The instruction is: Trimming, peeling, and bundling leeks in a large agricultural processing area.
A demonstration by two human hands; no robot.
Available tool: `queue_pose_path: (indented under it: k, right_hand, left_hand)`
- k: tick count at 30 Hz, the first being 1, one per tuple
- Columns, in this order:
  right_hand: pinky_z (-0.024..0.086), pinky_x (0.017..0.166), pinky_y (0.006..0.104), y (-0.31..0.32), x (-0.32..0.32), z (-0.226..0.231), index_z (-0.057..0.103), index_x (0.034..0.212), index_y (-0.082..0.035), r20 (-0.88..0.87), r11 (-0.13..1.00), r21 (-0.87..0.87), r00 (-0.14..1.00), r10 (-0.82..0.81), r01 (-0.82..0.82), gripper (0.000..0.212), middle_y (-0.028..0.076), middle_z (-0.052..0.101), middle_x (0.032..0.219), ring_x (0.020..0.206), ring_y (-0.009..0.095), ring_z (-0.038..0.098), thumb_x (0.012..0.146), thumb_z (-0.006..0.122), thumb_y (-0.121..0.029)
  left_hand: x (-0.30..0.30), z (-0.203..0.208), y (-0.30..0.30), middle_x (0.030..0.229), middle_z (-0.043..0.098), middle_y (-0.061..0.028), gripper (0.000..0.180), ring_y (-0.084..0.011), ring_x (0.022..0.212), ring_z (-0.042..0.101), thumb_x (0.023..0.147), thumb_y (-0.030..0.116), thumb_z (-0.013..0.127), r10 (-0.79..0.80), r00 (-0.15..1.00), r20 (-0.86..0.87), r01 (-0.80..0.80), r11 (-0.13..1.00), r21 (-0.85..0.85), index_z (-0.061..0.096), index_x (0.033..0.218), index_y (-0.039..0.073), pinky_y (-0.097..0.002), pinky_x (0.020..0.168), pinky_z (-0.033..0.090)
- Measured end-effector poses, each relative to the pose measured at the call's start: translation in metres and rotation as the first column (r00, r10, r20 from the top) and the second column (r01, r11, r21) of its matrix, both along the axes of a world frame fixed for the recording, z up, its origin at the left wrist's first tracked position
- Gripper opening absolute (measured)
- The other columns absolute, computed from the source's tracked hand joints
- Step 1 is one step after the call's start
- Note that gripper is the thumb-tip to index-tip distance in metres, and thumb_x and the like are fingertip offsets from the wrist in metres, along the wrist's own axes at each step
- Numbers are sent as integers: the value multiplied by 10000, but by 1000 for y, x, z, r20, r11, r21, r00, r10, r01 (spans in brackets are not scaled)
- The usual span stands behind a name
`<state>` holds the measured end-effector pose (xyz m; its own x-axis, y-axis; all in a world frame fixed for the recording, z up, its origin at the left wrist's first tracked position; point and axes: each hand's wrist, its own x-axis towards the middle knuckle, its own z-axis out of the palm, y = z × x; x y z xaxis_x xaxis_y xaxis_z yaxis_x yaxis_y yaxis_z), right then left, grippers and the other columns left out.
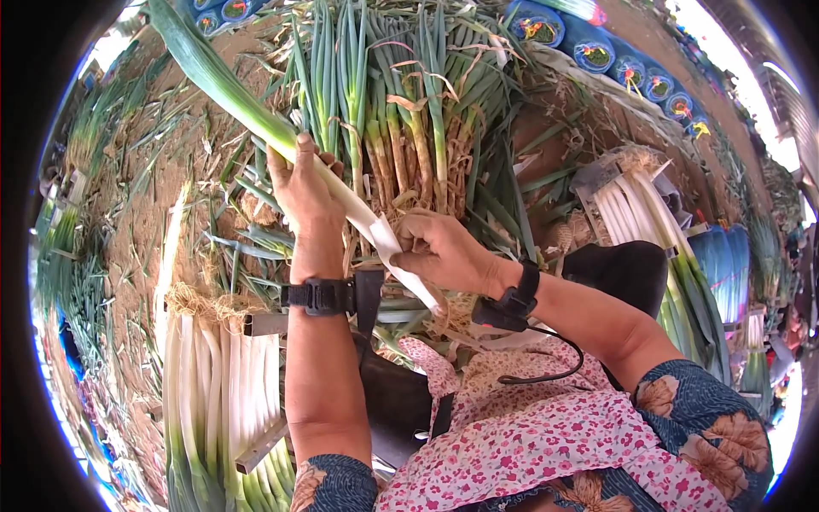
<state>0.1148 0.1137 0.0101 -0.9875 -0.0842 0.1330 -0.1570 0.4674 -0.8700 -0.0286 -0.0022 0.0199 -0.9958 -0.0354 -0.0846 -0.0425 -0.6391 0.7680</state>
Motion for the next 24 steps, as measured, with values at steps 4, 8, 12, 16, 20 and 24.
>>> queue_pose_path:
  k: [4,8,12,16,20,24]
  right_hand:
    - [397,586,271,1,22,-4,495,739,-42,257,648,-744,965,52,163,160,-10,500,718,656,110,471,812,630,-89]
    - [379,561,275,35,76,-30,474,717,-71,510,981,-80,838,195,-179,197,2,444,648,610,108,438,818,603,-180]
    - [460,695,410,91,177,-89,625,890,-14,839,738,306,537,89,-601,365,194,621,834,793,344,603,773,595,-360]
    - [464,784,396,108,145,-73,583,1062,-31,672,835,423,740,-27,-353,454,195,611,969,907,320,600,757,633,-364]
    - [460,840,357,60,71,-36,490,1210,-35,169,977,154,978,121,-147,486,175,596,1067,935,289,589,785,617,-234]
    - [469,778,380,25,48,-30,544,1129,-17,20,973,145,984,178,-179,394,195,617,966,843,309,602,797,591,-225]
  left_hand:
    - [-8,3,-8,795,532,-27,440,-137,611,528,838,97,630,67,996,61,-63,996,-63,443,1232,155,-259,502,477]
    - [-18,-3,-33,803,563,-35,541,-115,571,527,822,149,647,98,993,70,-98,995,0,390,1299,152,-231,462,484]
    - [-29,20,-56,797,542,-29,398,-107,556,508,865,173,601,171,983,60,-157,969,-191,431,1217,97,-238,466,492]
    - [-35,12,-67,769,476,-20,316,-123,596,483,871,150,593,215,975,-56,-218,974,-64,453,1151,106,-257,470,433]
    - [-29,10,-57,762,469,-28,196,-142,605,483,888,170,575,198,980,-29,-200,977,-75,453,1021,93,-283,499,430]
    - [-33,6,-55,820,467,-38,350,-170,631,512,866,179,613,157,986,62,-155,987,-38,449,1168,112,-280,499,460]
